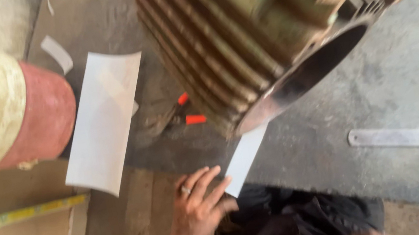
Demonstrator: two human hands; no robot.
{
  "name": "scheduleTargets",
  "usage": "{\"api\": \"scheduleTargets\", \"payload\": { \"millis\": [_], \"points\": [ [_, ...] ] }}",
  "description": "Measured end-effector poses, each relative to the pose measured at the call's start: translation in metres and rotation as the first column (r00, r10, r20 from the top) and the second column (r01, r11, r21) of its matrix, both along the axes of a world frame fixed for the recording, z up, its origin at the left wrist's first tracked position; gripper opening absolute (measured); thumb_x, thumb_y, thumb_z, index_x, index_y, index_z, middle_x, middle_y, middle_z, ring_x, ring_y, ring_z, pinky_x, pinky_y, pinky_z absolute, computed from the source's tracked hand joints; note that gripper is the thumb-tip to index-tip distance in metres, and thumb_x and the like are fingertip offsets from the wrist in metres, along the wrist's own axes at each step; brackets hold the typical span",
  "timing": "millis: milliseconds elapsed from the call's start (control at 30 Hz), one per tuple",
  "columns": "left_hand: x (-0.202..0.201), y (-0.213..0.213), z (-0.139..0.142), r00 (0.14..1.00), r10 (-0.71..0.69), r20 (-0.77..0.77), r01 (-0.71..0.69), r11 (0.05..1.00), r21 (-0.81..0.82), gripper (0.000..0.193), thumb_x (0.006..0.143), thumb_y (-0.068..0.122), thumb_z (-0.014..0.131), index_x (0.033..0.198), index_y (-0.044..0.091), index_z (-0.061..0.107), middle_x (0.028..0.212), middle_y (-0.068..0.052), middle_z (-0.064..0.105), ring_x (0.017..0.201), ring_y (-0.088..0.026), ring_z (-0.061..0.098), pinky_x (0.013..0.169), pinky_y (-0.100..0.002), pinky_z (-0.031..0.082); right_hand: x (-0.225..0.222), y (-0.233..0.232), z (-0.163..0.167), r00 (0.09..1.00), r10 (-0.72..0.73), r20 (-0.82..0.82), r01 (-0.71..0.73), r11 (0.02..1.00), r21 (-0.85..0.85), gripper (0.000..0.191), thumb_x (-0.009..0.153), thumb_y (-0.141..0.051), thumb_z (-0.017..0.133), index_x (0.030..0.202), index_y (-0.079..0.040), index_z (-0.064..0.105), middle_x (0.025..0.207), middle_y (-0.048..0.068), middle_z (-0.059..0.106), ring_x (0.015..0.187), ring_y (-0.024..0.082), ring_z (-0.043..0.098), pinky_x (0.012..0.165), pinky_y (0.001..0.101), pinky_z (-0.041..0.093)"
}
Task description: The person folds and inserts white paper strips into the slots of a motor stator. They use a ruler to measure and align the paper, then press the strips into place with their fingers.
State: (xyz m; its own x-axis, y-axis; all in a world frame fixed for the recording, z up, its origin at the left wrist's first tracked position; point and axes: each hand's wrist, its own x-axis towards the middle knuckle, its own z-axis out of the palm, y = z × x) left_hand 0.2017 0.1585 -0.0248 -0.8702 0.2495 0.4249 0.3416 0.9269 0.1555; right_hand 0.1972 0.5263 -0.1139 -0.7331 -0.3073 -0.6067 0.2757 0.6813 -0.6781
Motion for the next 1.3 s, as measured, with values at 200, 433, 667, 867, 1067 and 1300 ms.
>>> {"api": "scheduleTargets", "payload": {
  "millis": [200,433,667,867,1067,1300],
  "points": [
    [0.014,0.011,0.011,0.973,0.048,0.228,-0.145,0.889,0.435,0.016,0.088,0.022,0.081,0.101,0.013,0.080,0.090,0.000,0.079,0.083,-0.017,0.070,0.078,-0.034,0.050,-0.021,-0.031,0.062,0.728,-0.158,-0.667,-0.113,0.932,-0.344,0.029,0.078,-0.025,0.084,0.104,-0.015,0.076,0.100,0.001,0.079,0.093,0.016,0.074,0.078,0.0261,0.063],
    [0.001,0.047,0.034,0.854,-0.308,0.419,-0.233,0.493,0.838,0.023,0.095,0.025,0.079,0.107,0.006,0.081,0.095,-0.005,0.082,0.084,-0.010,0.078,0.074,-0.024,0.061,-0.042,-0.102,0.141,0.358,-0.068,-0.931,-0.196,0.970,-0.146,0.023,0.077,-0.018,0.085,0.097,-0.010,0.076,0.096,0.002,0.078,0.087,0.018,0.072,0.100,0.0456,0.048],
    [-0.010,0.090,0.017,0.883,-0.445,0.149,-0.188,-0.045,0.981,0.053,0.091,0.026,0.083,0.138,0.007,0.065,0.121,-0.012,0.076,0.102,-0.018,0.076,0.092,-0.036,0.066,-0.026,-0.123,0.116,0.072,-0.258,-0.963,-0.095,0.960,-0.264,0.016,0.082,0.001,0.080,0.081,-0.003,0.064,0.102,0.018,0.075,0.105,0.032,0.075,0.091,0.0449,0.062],
    [-0.008,0.091,0.002,0.801,-0.598,-0.024,0.011,-0.026,1.000,0.047,0.099,0.038,0.071,0.141,0.020,0.063,0.156,-0.003,0.048,0.145,-0.016,0.054,0.118,-0.038,0.056,-0.005,-0.108,0.116,0.431,-0.394,-0.812,0.019,0.903,-0.428,0.028,0.077,-0.011,0.082,0.104,-0.009,0.076,0.128,0.020,0.066,0.117,0.033,0.071,0.094,0.0424,0.063],
    [-0.010,0.091,-0.002,0.716,-0.693,0.079,-0.122,-0.012,0.992,0.040,0.100,0.039,0.072,0.133,0.018,0.069,0.148,-0.002,0.053,0.140,-0.018,0.050,0.122,-0.042,0.051,-0.005,-0.102,0.111,0.461,-0.231,-0.857,-0.035,0.960,-0.277,0.033,0.072,-0.013,0.084,0.104,-0.012,0.080,0.119,0.016,0.069,0.109,0.031,0.068,0.088,0.0402,0.057],
    [-0.013,0.096,-0.010,0.740,-0.664,0.105,-0.140,0.000,0.990,0.033,0.102,0.033,0.070,0.132,0.019,0.071,0.135,0.000,0.062,0.129,-0.014,0.061,0.116,-0.034,0.057,-0.008,-0.099,0.110,0.488,-0.374,-0.789,0.153,0.926,-0.344,0.041,0.075,-0.014,0.085,0.113,-0.003,0.071,0.109,0.010,0.074,0.104,0.023,0.074,0.085,0.0330,0.061]
  ]
}}
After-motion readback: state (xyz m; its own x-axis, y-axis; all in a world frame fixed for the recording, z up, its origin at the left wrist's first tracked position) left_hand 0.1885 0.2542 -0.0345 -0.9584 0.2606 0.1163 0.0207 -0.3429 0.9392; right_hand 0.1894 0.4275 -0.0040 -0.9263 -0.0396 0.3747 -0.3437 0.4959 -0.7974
